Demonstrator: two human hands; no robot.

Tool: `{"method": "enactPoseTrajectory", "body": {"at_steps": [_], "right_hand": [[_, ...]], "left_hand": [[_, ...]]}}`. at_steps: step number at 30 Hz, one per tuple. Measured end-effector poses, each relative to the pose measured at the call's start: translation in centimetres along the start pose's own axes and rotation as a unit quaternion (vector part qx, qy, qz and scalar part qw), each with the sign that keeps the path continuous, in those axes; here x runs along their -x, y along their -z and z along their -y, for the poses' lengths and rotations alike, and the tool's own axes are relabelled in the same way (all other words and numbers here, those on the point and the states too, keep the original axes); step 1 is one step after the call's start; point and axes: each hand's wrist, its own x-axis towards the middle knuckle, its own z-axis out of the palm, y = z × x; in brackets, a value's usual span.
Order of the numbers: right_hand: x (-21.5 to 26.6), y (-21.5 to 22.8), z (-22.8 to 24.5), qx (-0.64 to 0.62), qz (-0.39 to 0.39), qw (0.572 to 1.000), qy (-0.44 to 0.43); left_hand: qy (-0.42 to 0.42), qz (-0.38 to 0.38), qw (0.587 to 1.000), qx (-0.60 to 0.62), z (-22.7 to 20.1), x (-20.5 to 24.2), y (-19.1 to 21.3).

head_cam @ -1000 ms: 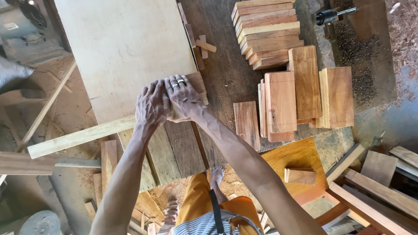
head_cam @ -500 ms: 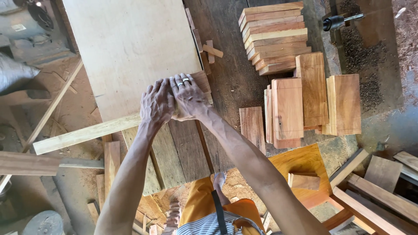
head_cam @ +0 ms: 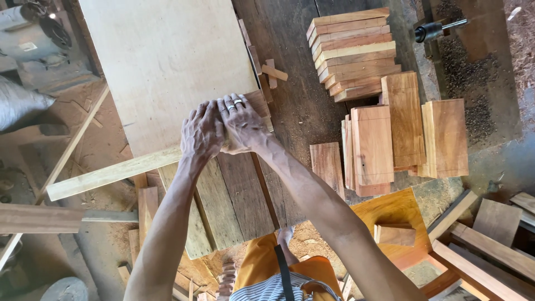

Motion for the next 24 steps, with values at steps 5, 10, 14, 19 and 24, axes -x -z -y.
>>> {"method": "enactPoseTrajectory", "body": {"at_steps": [5, 10, 14, 19, 24], "right_hand": [[-0.9, 0.1, -0.5, -0.006, -0.016, 1.000, -0.001], [-1.8, 0.7, -0.9, 0.024, 0.007, 1.000, 0.005], [-2.5, 1.0, -1.3, 0.029, 0.001, 1.000, 0.003], [-3.9, 0.5, -2.0, -0.004, -0.022, 1.000, -0.002], [-4.8, 1.0, -2.2, -0.015, -0.027, 0.999, -0.007]], "left_hand": [[-0.007, -0.006, 1.000, 0.003, 0.2, -0.9, 0.2], [-0.006, -0.012, 1.000, 0.002, 0.7, -1.8, 0.3], [-0.002, -0.009, 1.000, 0.003, 0.8, -2.7, 0.6], [0.001, -0.004, 1.000, 0.007, 1.2, -4.2, 0.9], [0.000, 0.001, 1.000, 0.015, 1.9, -5.0, 1.0]]}}
